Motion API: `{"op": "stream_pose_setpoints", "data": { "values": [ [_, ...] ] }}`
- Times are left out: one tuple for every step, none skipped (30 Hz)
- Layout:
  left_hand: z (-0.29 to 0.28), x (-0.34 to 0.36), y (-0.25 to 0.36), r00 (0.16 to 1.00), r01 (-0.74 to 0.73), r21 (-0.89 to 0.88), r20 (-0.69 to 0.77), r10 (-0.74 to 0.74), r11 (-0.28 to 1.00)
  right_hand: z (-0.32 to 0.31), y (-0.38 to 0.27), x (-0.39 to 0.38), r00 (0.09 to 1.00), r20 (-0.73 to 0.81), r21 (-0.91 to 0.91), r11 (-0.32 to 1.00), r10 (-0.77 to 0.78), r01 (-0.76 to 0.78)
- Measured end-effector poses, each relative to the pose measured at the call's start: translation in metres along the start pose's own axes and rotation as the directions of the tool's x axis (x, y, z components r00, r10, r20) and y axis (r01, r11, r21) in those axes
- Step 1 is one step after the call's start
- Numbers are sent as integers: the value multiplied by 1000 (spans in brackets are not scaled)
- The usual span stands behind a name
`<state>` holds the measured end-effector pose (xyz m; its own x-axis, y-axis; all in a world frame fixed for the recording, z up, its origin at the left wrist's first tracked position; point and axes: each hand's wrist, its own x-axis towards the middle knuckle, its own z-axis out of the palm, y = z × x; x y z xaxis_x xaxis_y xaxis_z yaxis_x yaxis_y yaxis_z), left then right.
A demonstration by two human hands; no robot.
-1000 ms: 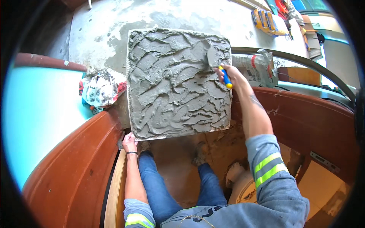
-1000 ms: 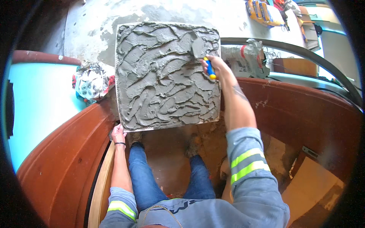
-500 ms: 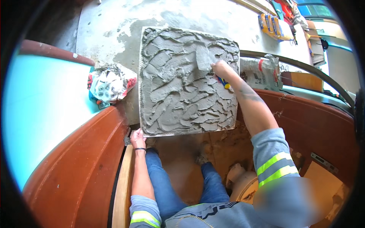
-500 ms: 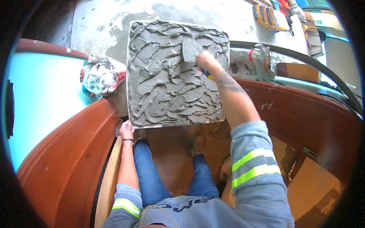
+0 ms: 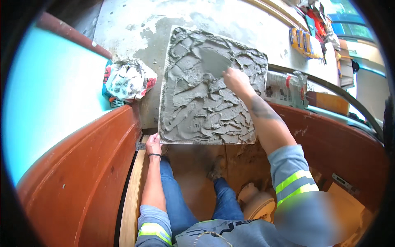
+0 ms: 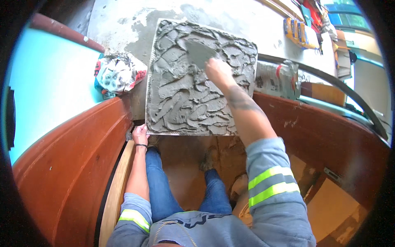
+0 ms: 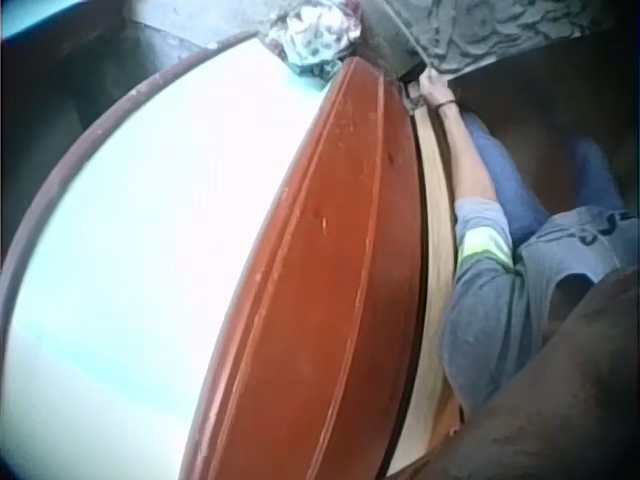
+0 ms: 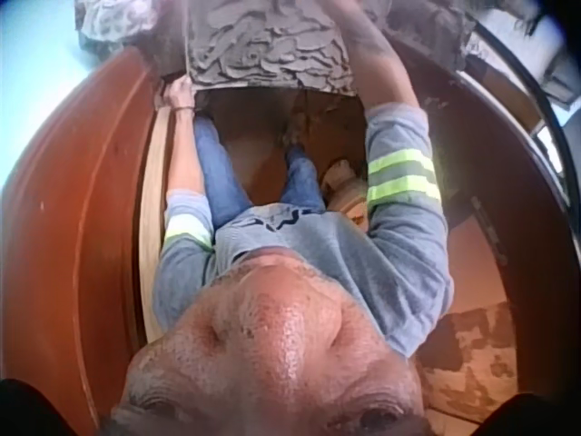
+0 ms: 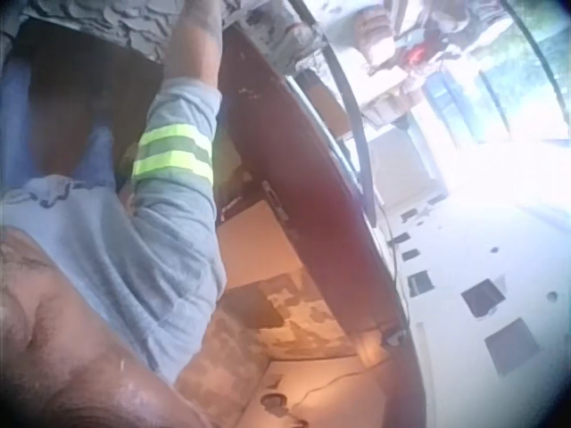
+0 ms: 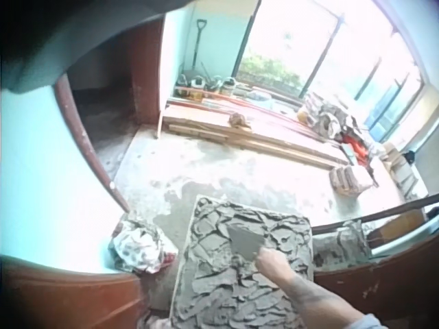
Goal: Spreading mortar onto a large tile using a trowel for floor installation.
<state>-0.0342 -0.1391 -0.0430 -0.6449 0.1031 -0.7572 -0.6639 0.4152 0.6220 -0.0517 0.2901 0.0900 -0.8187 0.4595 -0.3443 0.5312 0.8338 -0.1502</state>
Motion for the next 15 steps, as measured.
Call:
{"op": "stream_pose_setpoints", "data": {
  "values": [
    [-4,-2,2,1000,2,-7,-4,-2,1000,-9,2,-14,1000,-28,-14,1000,5,-5],
    [-2,-2,4,1000,-20,30,2,20,999,-14,6,-24,1000,-27,-24,1000,2,-3],
    [0,-3,6,999,-42,69,9,41,997,-18,8,-32,942,231,328,892,243,-311],
    [-1,-2,1,998,-54,19,-16,54,998,-24,6,-41,780,533,535,583,328,-612],
    [-5,-4,-6,999,-49,22,-20,50,999,-14,-20,-59,663,683,667,109,306,-737],
    [-8,-7,-11,999,-40,30,-24,40,999,-5,-36,-78,682,691,663,165,238,-730],
    [-11,-11,-17,999,-31,39,-30,33,999,2,-43,-91,696,698,662,220,166,-717],
    [-2,-15,-13,998,-66,41,-6,66,997,7,-27,-98,695,697,662,217,174,-718],
    [9,-15,-6,997,-78,24,-1,78,997,8,-6,-107,926,372,565,776,66,-282],
    [10,-17,-7,997,-75,42,-7,75,996,7,0,-115,957,121,128,960,-265,250],
    [9,-19,-9,997,-72,59,-13,72,996,11,0,-130,992,56,-80,989,-117,121],
    [7,-20,-9,996,-85,30,4,85,996,16,1,-136,958,261,265,945,120,-191],
    [4,-21,-9,997,-76,16,-6,77,997,4,-20,-138,819,521,486,705,240,-516],
    [5,-24,-11,997,-69,40,-14,70,997,-1,-43,-147,720,644,681,234,260,-694],
    [11,-28,-13,998,-67,61,-17,68,996,6,-47,-150,656,740,669,-61,145,-741]
  ]
}}
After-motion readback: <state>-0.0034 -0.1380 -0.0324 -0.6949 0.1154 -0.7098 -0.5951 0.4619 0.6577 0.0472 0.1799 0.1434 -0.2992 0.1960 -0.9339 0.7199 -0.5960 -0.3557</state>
